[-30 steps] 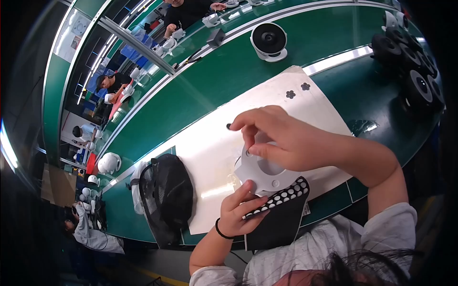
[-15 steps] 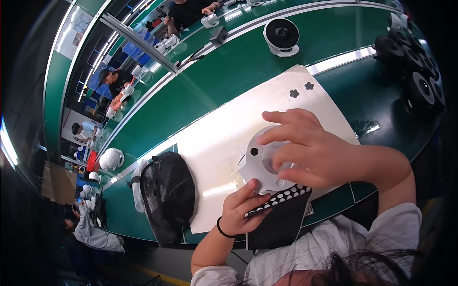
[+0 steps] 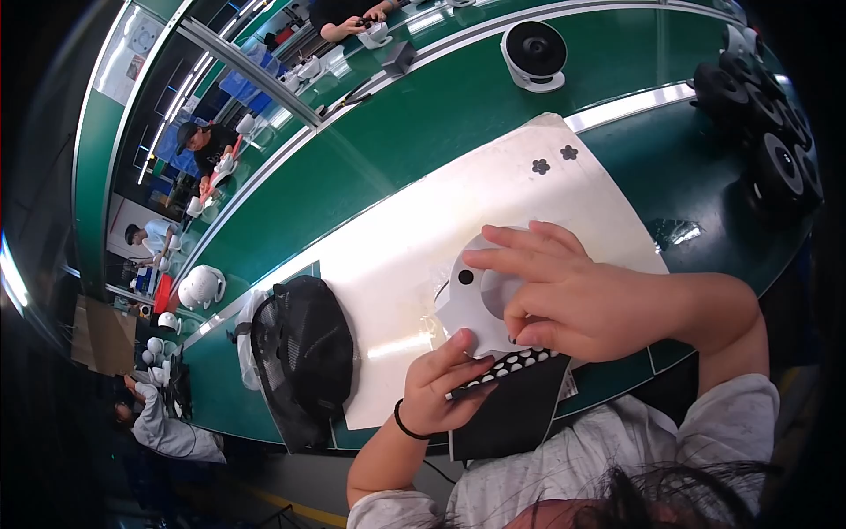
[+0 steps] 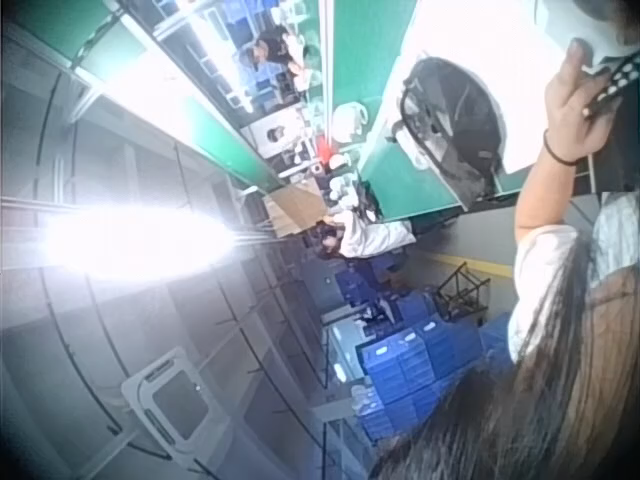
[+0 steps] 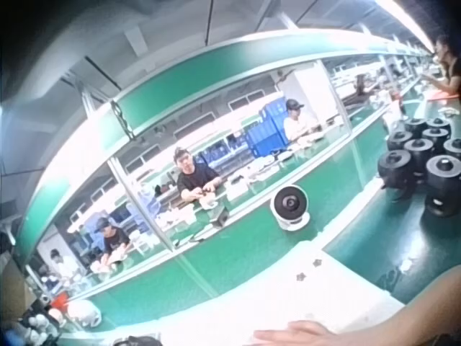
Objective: Assembling components of a dome security camera on a production line.
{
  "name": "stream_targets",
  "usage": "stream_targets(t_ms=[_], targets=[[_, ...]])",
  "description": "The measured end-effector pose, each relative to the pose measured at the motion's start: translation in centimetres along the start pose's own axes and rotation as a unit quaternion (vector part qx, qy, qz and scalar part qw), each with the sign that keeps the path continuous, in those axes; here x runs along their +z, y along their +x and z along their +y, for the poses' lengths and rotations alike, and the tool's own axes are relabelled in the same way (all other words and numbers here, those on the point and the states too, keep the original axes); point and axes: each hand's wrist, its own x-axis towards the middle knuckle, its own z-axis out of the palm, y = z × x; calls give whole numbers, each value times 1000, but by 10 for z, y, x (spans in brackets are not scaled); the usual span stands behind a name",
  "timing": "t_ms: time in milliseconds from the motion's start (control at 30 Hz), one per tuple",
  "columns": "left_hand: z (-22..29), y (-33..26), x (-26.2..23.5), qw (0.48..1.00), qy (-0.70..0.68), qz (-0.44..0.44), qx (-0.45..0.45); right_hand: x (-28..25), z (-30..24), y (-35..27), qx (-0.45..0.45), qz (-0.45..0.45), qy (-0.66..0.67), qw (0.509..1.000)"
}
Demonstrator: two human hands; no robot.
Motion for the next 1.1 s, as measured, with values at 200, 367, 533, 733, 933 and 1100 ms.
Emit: stream_targets(t_ms=[200, 367, 533, 733, 933, 1100], targets=[[-2, -2, 4, 1000, -9, 4, -3, -13, 0, -6, -56, -18, -39, 997], [-2, -4, 6, 1000, -14, 11, -7, -21, -9, -23, -121, -38, -183, 975], [2, -3, 7, 999, -21, 13, -29, -4, -18, -24, -151, 91, -256, 950], [6, 5, 8, 1000, 2, 3, -1, 34, -8, -14, -210, 200, -247, 925], [1, -1, 5, 999, 42, 1, 9, 29, -8, -20, -249, 73, -108, 960], [1, -1, 10, 1000, 23, 7, -14, -13, 25, -24, -85, 142, 23, 986]])
